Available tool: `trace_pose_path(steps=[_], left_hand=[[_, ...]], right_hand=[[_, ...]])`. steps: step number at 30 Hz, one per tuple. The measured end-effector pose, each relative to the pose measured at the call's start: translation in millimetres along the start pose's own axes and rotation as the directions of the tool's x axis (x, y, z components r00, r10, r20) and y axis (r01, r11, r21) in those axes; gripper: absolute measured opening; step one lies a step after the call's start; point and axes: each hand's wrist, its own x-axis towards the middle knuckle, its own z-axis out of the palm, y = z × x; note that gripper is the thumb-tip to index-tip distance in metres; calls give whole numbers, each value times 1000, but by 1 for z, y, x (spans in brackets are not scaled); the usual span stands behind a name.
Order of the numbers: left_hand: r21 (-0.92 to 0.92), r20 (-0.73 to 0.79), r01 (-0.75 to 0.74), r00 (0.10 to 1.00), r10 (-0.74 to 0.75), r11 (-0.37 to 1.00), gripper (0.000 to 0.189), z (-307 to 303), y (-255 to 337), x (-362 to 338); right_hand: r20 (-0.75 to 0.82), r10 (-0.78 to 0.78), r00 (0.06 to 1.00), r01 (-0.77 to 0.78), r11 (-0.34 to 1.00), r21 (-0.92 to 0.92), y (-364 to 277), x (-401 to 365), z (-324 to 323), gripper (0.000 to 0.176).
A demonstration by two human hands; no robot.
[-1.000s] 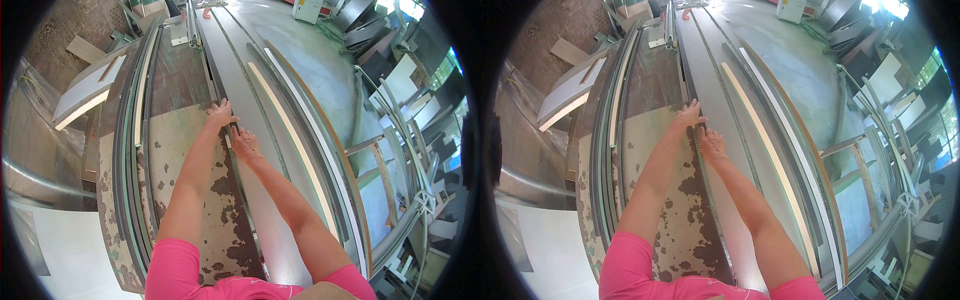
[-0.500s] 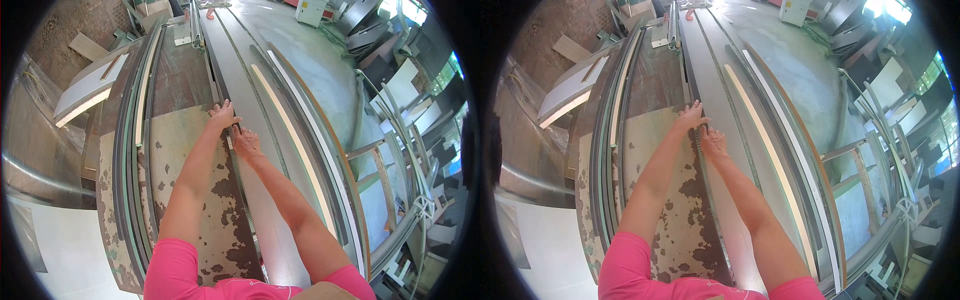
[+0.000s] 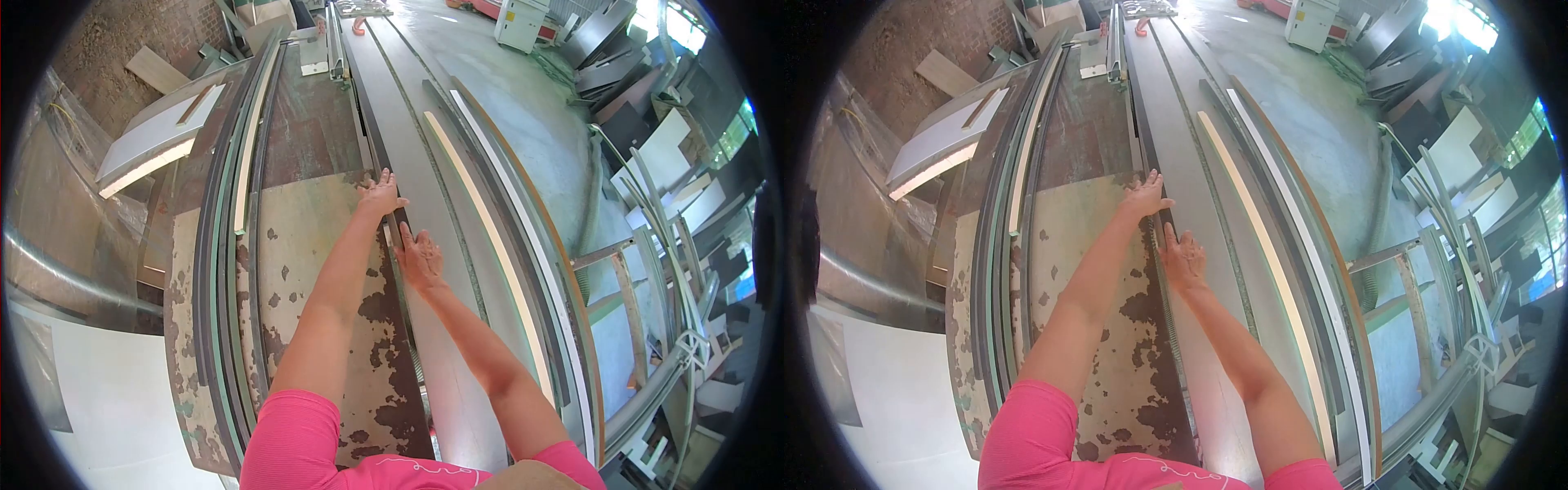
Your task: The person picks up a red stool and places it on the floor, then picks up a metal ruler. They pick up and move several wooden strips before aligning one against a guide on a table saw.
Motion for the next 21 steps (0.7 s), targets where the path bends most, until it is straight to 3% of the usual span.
trace_pose_path(steps=[6, 21], left_hand=[[-29, -3, 9, 1000, -9, 1000, 82, 1, -1, 2], [-11, -18, 16, 1000, -16, 1000, 81, 0, -3, 16]], right_hand=[[-92, -157, 983, 153, 987, -46, 6, 8, 0, 48], [19, -131, 991, 132, 990, -57, 5, 21, -4, 49]])
